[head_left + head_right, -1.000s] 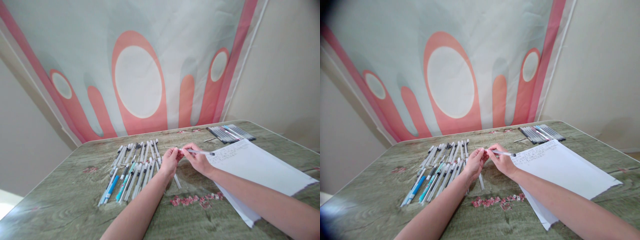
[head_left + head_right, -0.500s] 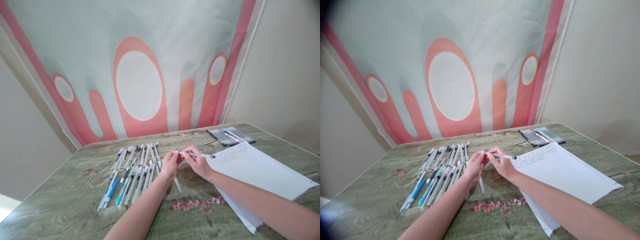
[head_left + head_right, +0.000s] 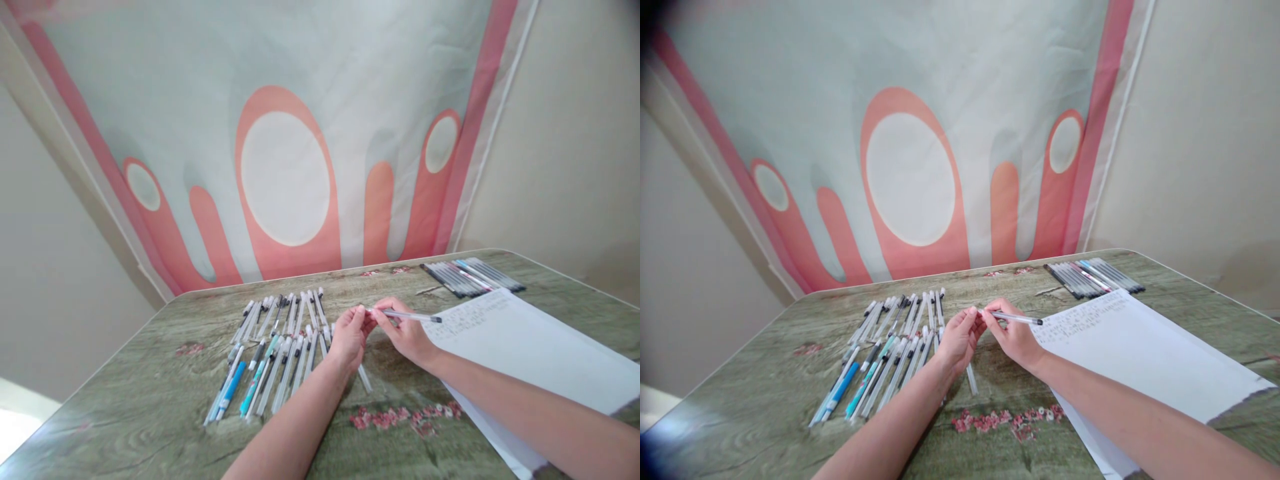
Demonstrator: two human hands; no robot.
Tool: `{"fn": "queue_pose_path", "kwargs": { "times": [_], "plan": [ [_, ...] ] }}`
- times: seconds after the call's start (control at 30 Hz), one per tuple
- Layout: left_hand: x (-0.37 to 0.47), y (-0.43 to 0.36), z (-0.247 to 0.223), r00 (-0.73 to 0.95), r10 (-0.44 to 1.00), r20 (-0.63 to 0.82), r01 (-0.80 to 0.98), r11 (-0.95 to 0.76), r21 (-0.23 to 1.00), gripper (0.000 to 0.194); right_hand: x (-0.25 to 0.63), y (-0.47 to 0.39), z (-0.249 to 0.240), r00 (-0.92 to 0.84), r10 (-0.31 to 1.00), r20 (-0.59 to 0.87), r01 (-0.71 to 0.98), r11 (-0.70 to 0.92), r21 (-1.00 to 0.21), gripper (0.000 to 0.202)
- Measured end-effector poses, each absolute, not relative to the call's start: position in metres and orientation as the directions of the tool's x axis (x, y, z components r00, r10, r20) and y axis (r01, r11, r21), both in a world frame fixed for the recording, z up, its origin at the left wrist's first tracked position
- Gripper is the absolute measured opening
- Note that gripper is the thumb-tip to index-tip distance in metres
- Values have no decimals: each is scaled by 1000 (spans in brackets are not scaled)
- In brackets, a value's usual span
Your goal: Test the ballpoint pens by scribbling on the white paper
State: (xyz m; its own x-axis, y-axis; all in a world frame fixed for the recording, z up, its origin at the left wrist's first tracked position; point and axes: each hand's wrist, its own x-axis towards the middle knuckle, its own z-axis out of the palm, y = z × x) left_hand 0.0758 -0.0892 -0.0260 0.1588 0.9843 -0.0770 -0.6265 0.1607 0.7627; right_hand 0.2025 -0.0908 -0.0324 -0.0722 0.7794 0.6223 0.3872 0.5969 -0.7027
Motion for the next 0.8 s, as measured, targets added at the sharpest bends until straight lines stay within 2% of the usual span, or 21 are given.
{"fn": "queue_pose_path", "kwargs": {
  "times": [0.4,0.8],
  "plan": [
    [75,-89,-24,166,981,-100,-681,188,707,18,201,-90,-31,-30,790,612,370,578,-728,14],
    [74,-93,-24,156,984,-88,-651,170,740,16,202,-89,-32,-10,798,603,372,563,-738,14]
  ]
}}
